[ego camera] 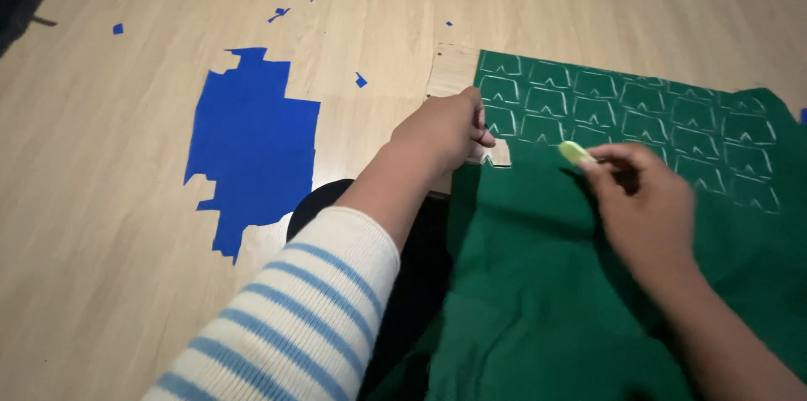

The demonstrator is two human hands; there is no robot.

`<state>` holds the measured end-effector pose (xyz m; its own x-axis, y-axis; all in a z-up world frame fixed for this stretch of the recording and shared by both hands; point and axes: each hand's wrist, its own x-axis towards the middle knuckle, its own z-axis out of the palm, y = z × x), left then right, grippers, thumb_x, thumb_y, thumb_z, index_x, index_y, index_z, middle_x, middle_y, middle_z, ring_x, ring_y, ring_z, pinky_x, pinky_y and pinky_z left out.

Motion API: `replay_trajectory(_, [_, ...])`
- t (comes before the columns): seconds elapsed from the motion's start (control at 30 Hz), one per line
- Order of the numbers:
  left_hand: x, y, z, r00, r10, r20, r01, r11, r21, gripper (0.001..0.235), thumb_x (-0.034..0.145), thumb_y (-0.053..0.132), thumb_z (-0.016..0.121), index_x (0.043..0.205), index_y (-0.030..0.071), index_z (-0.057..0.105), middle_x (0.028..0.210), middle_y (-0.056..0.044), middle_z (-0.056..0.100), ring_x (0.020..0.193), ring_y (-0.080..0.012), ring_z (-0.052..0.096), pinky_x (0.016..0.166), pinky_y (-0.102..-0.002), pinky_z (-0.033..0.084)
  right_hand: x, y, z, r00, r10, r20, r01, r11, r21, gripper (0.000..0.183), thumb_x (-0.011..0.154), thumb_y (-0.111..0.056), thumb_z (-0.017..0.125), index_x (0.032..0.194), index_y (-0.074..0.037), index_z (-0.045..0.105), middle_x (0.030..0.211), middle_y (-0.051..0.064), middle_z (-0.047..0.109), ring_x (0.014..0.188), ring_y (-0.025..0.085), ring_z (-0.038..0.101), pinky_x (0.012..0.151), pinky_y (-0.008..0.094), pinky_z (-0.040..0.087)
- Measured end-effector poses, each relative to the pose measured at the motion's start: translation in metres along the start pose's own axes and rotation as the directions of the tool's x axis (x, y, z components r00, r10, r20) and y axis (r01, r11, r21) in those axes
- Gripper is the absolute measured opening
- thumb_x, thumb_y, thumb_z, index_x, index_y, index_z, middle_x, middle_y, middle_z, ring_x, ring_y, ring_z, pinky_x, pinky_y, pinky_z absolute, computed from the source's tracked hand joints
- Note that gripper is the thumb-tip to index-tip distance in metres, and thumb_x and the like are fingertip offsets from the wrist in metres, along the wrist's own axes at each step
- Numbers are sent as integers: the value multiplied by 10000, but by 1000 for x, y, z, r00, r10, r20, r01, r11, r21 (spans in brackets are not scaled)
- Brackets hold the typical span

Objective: Using a small template and tailor's chalk to mark a grid of patterns onto green fabric.

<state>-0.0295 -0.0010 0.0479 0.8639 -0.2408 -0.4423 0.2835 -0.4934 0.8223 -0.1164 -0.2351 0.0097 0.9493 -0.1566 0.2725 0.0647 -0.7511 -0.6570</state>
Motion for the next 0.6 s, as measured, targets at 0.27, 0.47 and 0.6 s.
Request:
replay_trajectory(0.27, [-20, -4, 38, 968, 203, -149, -67, 779, 623, 272, 878, 101, 539, 1137, 187, 544, 998, -155, 599, 820, -395, 627, 674, -468, 502, -6, 4, -8, 981, 196, 13, -196, 976, 99, 163, 1016, -215, 724, 1141, -109, 718, 1026, 46, 735, 933, 149, 660, 813, 304, 523])
replay_trajectory(0.47, [0, -55, 88, 795, 569, -213, -145, 518, 843, 432, 747, -92, 581, 1152, 55, 616, 899, -96, 705, 1018, -362, 560, 710, -449, 528, 0, 10, -11, 969, 245, 41, -248, 965, 80, 193, 1011, -271, 711, 1142, -129, 725, 1016, 24, 727, 905, 144, 647, 781, 305, 506])
replay_trajectory(0.6, [-9, -56, 106, 840, 515, -171, -113, 474, 873, 855, 703, 27, 750, 1494, -51, 436, 1254, -115, 610, 1165, -351, 496, 890, -367, 523, 1, 7, -16, 963, 257, 83, -266, 957, 114, 185, 1004, -234, 711, 1149, -119, 723, 1023, 37, 749, 908, 144, 683, 794, 292, 543])
